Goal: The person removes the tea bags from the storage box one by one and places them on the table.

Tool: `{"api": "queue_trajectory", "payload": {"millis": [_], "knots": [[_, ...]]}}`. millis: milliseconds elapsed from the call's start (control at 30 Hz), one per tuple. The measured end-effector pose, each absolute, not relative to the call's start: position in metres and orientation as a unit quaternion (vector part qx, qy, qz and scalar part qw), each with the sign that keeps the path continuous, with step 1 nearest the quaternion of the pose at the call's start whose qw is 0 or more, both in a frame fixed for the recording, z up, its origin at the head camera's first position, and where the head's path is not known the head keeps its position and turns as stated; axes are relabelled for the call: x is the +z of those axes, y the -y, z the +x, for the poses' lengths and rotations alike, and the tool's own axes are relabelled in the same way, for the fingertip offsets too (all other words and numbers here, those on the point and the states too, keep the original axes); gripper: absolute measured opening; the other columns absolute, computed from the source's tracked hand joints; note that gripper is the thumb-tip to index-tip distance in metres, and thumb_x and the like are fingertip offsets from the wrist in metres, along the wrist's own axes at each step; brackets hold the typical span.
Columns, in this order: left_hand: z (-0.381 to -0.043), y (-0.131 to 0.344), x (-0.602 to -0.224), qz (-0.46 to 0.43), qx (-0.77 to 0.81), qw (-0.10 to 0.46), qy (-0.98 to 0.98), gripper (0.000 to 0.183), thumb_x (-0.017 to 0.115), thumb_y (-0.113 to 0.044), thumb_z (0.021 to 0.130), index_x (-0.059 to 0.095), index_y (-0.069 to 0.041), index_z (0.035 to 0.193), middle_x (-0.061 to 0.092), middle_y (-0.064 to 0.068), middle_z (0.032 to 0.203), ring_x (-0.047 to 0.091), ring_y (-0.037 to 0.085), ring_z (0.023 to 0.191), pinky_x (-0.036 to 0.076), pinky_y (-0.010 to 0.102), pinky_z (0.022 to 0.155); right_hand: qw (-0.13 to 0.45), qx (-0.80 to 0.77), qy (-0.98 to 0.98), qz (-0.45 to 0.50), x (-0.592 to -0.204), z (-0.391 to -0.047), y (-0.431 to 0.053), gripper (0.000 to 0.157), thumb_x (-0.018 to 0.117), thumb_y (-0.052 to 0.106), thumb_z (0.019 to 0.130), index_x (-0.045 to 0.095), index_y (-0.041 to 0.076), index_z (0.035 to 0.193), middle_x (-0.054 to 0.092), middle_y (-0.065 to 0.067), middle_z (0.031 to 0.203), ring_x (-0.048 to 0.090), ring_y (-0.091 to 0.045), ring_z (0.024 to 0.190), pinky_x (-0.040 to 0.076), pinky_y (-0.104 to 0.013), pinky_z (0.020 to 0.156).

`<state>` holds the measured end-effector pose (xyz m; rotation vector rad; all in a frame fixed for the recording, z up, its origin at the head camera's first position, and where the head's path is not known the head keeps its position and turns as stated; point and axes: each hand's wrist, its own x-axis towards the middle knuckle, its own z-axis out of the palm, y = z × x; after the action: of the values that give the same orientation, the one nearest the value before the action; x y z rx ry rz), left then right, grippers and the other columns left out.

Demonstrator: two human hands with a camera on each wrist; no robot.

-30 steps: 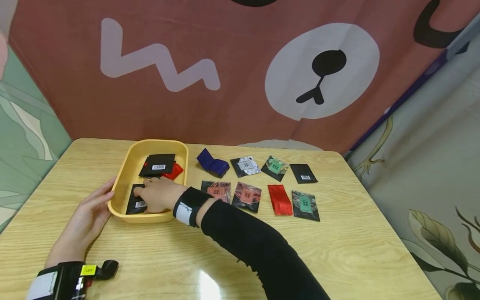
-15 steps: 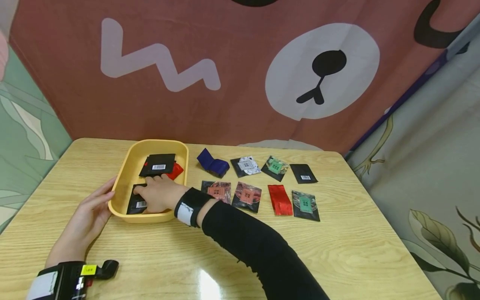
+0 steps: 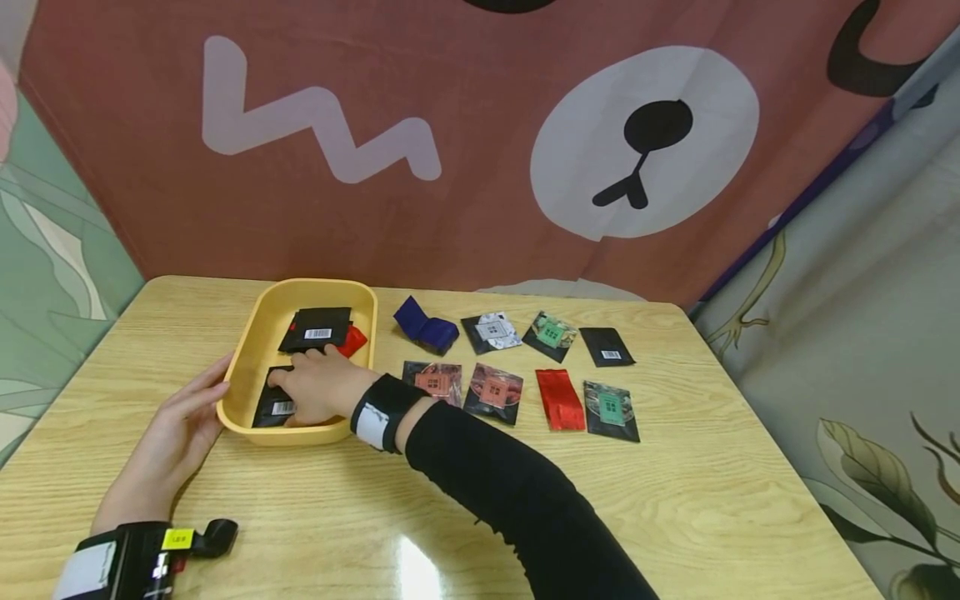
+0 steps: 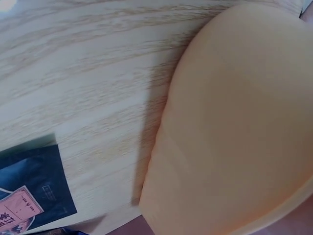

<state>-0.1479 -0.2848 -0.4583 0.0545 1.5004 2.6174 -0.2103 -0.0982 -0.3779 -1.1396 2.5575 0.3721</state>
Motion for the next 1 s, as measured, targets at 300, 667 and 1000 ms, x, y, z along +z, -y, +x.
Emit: {"api": "queue_trajectory", "payload": {"millis": [300,667,1000], "knots": [[-0.147,0.286,-0.458,0.019,0.864,0.064,-0.499,0.051,0.041,-0.009,0.106,0.034,-0.024,0.155,-0.003,0.002,0.166,0.01,0.017,0.149,0.045,0.015,0.094,0.13,0.124,-0.89,-0.419,-0.376,-0.215,0.093,0.064,0.057,0.064,0.09,0.042,0.04,0.147,0.043,0.007,0.143,0.038,-0.011,0.131,0.025,-0.033,0.113],[-0.146,0.286,-0.457,0.019,0.866,0.063,-0.496,0.052,0.041,-0.009,0.106,0.033,-0.023,0.155,-0.003,0.0,0.166,0.016,0.014,0.148,0.04,0.018,0.101,0.082,0.039,-0.888,-0.451,-0.355,-0.218,0.062,0.069,0.058,0.062,0.09,0.04,0.033,0.15,0.039,0.002,0.145,0.038,-0.012,0.129,0.026,-0.026,0.11],[-0.146,0.286,-0.459,0.038,0.882,0.066,-0.465,0.047,0.04,-0.005,0.106,0.047,-0.024,0.148,-0.002,0.0,0.166,0.046,0.003,0.127,0.045,0.017,0.096,0.057,-0.024,-0.885,-0.461,-0.339,-0.211,0.011,0.072,0.063,0.057,0.09,0.039,0.028,0.151,0.037,-0.003,0.15,0.038,-0.018,0.133,0.027,-0.031,0.112]]}}
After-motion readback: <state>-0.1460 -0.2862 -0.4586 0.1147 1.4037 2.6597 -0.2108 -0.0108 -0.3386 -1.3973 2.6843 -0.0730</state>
